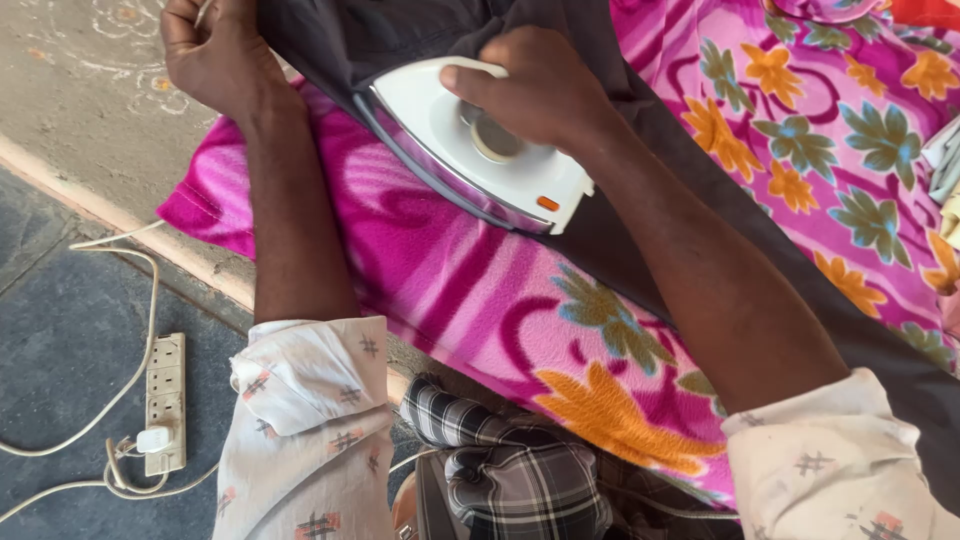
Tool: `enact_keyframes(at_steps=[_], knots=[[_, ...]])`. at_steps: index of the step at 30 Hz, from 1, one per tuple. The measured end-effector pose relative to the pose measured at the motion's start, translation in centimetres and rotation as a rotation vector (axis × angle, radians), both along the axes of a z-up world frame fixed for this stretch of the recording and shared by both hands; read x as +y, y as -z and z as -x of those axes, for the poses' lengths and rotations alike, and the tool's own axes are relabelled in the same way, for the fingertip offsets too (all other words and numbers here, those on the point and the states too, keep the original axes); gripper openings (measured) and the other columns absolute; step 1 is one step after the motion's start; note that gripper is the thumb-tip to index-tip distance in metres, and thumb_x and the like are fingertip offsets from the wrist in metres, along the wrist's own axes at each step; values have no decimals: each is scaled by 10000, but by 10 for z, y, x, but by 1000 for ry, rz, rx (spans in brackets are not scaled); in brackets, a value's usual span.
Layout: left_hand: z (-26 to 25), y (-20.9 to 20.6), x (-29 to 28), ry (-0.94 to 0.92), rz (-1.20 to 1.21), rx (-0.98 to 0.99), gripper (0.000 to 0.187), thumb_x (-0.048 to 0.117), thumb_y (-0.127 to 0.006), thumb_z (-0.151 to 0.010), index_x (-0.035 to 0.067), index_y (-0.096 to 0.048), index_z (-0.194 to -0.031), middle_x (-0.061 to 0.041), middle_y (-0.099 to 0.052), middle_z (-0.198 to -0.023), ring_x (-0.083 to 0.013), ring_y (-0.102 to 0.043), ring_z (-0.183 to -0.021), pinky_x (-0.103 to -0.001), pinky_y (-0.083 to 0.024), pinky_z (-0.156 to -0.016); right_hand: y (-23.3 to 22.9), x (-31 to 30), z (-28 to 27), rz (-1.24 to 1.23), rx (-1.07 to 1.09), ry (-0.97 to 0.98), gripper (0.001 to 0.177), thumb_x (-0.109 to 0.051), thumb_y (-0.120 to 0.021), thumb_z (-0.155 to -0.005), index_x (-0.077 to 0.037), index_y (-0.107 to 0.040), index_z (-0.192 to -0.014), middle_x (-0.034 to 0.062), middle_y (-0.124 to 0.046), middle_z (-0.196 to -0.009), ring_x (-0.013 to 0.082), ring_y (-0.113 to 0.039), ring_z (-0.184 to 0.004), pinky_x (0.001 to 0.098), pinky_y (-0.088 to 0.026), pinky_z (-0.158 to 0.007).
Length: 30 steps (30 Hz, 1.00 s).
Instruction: The person irons a pair of dark trousers laid out on a floral-patterned cloth. They use a white electric iron to smooth the fabric, repeatedly adjusting and folding the garment to press different sections.
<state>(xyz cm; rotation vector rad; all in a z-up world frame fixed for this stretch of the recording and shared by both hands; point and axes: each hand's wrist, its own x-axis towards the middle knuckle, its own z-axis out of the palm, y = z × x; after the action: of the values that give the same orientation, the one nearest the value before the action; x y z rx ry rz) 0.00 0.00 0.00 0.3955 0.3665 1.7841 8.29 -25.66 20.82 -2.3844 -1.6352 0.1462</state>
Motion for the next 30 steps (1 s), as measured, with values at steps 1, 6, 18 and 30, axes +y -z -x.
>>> enact_keyframes(at_steps=[1, 6, 18, 30], knots=[[4, -2, -2, -1, -17, 11, 379, -186, -824, -741, 102, -583, -689, 61, -488, -621, -67, -369, -582, -256, -374, -567, 1, 3, 1, -36, -16, -22, 504, -530, -658, -940, -51, -785, -851, 119, -742, -734, 213, -750, -684, 393, -564, -685], [7, -8, -7, 3, -53, 10, 428, -200, -789, -704, 124, -529, -602, 54, -479, -571, -70, -360, -541, -277, -376, -530, 3, 24, 14, -34, -59, 26, 584, -550, -690, -910, 10, -732, -748, 161, -690, -649, 223, -712, -583, 394, -552, -610], [10, -18, -15, 18, 21, 34, 309, -112, -884, -694, 50, -639, -599, 3, -602, -588, -79, -464, -549, -259, -418, -547, 17, 71, 29, -116, -49, 86, 441, -553, -662, -870, -124, -743, -941, 7, -734, -673, 169, -745, -648, 422, -574, -621], [15, -21, -17, 162, 45, -136, 171, -100, -848, -627, -13, -716, -690, -115, -723, -659, -189, -653, -559, -345, -581, -567, 31, 83, 7, -73, -92, -150, 440, -473, -592, -999, -58, -737, -1022, 86, -711, -615, 195, -693, -496, 379, -531, -435]])
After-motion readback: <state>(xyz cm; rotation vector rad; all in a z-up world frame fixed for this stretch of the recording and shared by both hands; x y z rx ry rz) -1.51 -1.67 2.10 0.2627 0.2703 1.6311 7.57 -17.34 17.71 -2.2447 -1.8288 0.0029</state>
